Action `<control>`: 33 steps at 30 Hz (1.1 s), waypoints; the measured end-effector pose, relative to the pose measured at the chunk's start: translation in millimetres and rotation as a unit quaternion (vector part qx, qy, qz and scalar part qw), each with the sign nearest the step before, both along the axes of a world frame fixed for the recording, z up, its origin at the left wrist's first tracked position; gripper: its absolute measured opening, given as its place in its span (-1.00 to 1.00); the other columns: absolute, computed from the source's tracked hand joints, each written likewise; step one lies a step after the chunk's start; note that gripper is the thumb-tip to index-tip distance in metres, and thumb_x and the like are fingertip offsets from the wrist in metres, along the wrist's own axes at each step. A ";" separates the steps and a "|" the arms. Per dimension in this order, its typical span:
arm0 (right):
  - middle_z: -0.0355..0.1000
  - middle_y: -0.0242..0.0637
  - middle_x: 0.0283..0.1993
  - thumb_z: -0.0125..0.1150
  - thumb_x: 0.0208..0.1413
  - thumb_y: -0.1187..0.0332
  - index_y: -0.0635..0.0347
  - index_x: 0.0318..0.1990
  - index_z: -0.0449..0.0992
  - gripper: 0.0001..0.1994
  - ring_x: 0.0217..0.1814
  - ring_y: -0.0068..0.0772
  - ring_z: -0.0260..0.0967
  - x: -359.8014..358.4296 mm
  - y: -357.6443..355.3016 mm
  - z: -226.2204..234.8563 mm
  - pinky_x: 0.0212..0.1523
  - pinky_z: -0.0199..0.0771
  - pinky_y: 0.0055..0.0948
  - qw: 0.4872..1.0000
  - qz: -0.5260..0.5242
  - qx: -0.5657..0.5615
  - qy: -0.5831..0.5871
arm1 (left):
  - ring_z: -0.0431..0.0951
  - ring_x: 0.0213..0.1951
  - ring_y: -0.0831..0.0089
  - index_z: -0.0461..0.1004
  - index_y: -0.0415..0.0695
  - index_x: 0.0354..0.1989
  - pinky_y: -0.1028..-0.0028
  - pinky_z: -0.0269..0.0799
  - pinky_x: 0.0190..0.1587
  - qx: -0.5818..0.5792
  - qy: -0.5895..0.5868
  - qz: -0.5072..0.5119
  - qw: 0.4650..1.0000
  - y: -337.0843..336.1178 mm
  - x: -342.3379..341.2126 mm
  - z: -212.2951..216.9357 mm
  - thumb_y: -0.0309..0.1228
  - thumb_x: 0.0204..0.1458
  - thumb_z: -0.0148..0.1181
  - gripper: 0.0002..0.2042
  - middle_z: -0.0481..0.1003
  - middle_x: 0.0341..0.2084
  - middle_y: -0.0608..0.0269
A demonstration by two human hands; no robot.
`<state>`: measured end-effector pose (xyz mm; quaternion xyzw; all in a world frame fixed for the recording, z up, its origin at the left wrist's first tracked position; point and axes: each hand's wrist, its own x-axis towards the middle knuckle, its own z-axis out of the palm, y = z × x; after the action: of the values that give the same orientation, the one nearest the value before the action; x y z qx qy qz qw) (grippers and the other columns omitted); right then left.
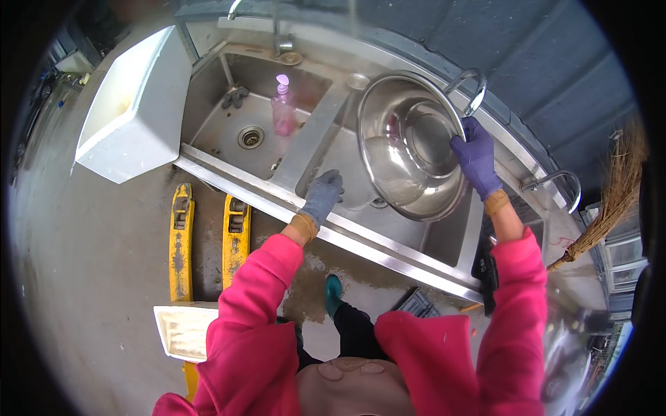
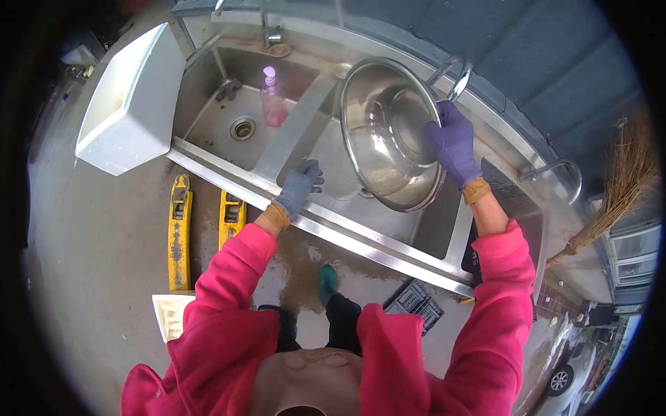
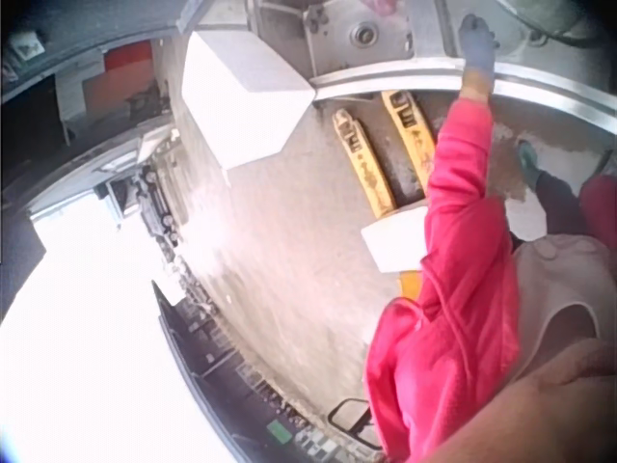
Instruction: The person washes peeled white vegetable sticks in a metal bowl under running water at an outdoor sink, then transfers them into a white styrofoam container. The person handles the vegetables by hand and uses both hands to move them between the bowl and the container.
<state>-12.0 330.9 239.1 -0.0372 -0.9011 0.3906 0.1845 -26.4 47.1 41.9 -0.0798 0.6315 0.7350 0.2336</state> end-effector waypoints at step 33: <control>0.44 -0.25 -0.26 0.14 -0.05 0.37 0.20 -0.18 0.48 -0.75 -0.27 -0.29 0.45 97.3 148.1 -151.6 -0.13 0.52 -0.35 0.799 -0.128 -0.557 -0.188 | 0.54 -0.56 0.55 0.53 -0.21 -0.06 0.52 0.50 -0.52 0.043 -0.031 -0.003 0.999 15.1 -8.5 84.5 -0.12 0.18 0.18 -0.62 0.57 -0.47 0.27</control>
<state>85.3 479.1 87.5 -0.3216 -0.5322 0.7831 0.0071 -34.9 62.1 126.4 -0.0906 0.5923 0.7575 0.2591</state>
